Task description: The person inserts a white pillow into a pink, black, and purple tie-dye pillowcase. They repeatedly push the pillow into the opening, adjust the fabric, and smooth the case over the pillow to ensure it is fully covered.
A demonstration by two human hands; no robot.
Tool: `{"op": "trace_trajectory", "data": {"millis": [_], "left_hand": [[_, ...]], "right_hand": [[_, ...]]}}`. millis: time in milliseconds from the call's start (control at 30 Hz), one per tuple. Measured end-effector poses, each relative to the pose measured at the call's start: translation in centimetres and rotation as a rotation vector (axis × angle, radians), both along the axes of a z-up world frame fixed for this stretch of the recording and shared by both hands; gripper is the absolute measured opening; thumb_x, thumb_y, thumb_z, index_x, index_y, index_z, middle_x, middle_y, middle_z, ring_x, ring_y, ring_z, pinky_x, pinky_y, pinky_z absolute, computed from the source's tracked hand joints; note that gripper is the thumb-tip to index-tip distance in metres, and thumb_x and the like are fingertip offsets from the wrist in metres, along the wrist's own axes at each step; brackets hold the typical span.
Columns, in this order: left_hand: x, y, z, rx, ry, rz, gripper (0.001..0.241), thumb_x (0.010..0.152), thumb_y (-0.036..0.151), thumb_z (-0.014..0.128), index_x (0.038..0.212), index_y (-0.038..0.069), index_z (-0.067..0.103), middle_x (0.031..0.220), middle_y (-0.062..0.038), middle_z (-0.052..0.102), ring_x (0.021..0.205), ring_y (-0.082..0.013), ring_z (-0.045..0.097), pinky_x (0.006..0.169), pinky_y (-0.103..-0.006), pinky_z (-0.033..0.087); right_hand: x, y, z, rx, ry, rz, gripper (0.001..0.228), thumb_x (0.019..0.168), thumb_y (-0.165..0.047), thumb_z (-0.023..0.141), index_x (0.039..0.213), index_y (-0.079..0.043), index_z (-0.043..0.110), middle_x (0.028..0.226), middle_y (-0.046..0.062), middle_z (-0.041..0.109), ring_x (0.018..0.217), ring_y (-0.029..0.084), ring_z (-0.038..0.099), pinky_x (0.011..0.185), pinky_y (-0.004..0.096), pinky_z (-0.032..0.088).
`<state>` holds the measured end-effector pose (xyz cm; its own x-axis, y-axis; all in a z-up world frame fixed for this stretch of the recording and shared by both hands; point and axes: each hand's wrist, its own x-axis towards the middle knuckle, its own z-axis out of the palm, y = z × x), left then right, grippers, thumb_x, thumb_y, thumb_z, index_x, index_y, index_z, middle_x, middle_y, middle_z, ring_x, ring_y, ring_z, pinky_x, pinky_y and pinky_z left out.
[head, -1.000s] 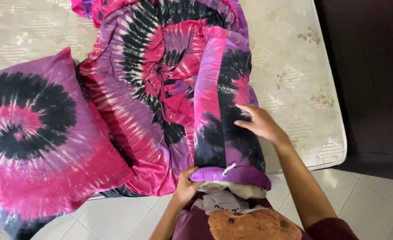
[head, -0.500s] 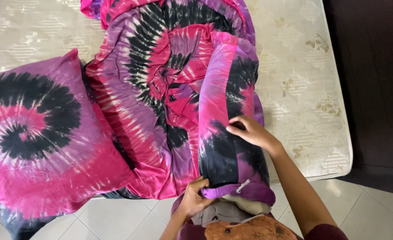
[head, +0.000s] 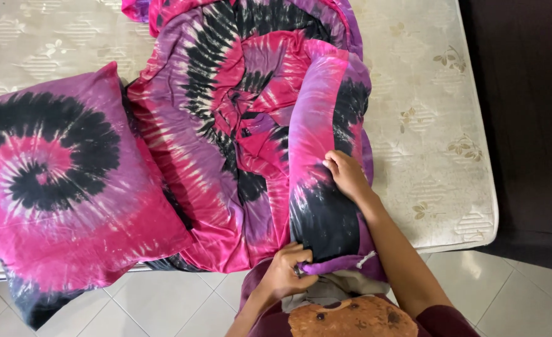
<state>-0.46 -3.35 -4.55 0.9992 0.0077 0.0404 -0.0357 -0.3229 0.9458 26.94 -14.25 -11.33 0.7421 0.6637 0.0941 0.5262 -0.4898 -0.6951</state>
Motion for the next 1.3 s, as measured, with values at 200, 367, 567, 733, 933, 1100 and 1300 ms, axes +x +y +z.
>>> {"op": "trace_trajectory", "data": {"millis": [200,367,567,733,933,1100,1300], "left_hand": [[-1.7,-0.6,0.3,-0.106,0.044,0.093,0.026,0.069,0.003,0.078,0.074,0.007,0.053,0.071,0.001,0.053,0.065,-0.0150,0.046,0.061,-0.0280,0.041],[-1.9,-0.4,-0.9,-0.196,0.175,0.199,0.021,0.071,0.005,0.083,0.072,0.006,0.062,0.058,0.006,0.053,0.052,-0.0074,0.041,0.049,-0.0225,0.039],[-2.6,-0.4,-2.0,-0.179,0.083,0.359,0.017,0.075,0.003,0.079,0.085,0.004,0.065,0.071,0.002,0.059,0.059,-0.0079,0.050,0.054,-0.0222,0.043],[-2.3,0.1,-1.1,0.227,0.149,0.519,0.135,0.057,0.049,0.097,0.157,0.000,0.019,0.151,-0.027,0.033,0.141,-0.0452,0.037,0.112,-0.0632,0.034],[1.5,-1.1,-4.2,0.150,0.327,0.390,0.080,0.062,0.016,0.085,0.135,0.021,0.052,0.135,-0.008,0.052,0.119,-0.0462,0.062,0.100,-0.0617,0.054],[1.1,-1.4,-3.4,0.132,0.211,0.405,0.101,0.051,0.028,0.091,0.143,0.024,0.048,0.144,-0.008,0.046,0.129,-0.0445,0.055,0.108,-0.0589,0.047],[-0.3,-1.2,-3.4,0.126,0.130,0.373,0.135,0.049,0.043,0.094,0.161,0.012,0.026,0.158,-0.027,0.026,0.144,-0.0565,0.030,0.122,-0.0630,0.023]], "right_hand": [[-2.4,-2.8,-3.3,0.022,0.225,-0.117,0.035,0.107,-0.030,0.051,0.087,-0.001,0.057,0.067,0.008,0.058,0.057,0.024,0.050,0.060,0.040,0.042],[-1.6,-3.9,-4.1,0.061,0.352,-0.130,0.045,0.108,-0.037,0.045,0.082,-0.001,0.052,0.068,0.002,0.050,0.061,0.017,0.044,0.062,0.036,0.040],[-5.6,-6.9,4.6,0.096,0.445,-0.049,0.034,0.098,-0.021,0.061,0.128,-0.008,0.066,0.130,0.006,0.067,0.118,0.020,0.062,0.104,0.031,0.044],[-10.0,-12.9,5.1,0.081,0.803,-0.508,0.041,0.091,-0.019,0.070,0.127,-0.001,0.072,0.121,0.011,0.076,0.105,0.021,0.069,0.095,0.031,0.053],[-10.8,-13.2,-4.7,0.150,0.392,-0.401,0.022,0.099,-0.019,0.073,0.115,-0.005,0.075,0.108,0.018,0.073,0.106,0.034,0.070,0.092,0.046,0.057],[-10.6,-11.8,-0.6,0.064,0.409,-0.451,0.024,0.110,-0.028,0.056,0.115,-0.013,0.073,0.104,0.015,0.073,0.105,0.027,0.069,0.093,0.046,0.055],[-10.4,-7.5,-2.6,-0.054,0.437,-0.310,0.037,0.111,-0.029,0.044,0.108,-0.006,0.074,0.101,0.022,0.075,0.106,0.039,0.069,0.097,0.051,0.051]]}}
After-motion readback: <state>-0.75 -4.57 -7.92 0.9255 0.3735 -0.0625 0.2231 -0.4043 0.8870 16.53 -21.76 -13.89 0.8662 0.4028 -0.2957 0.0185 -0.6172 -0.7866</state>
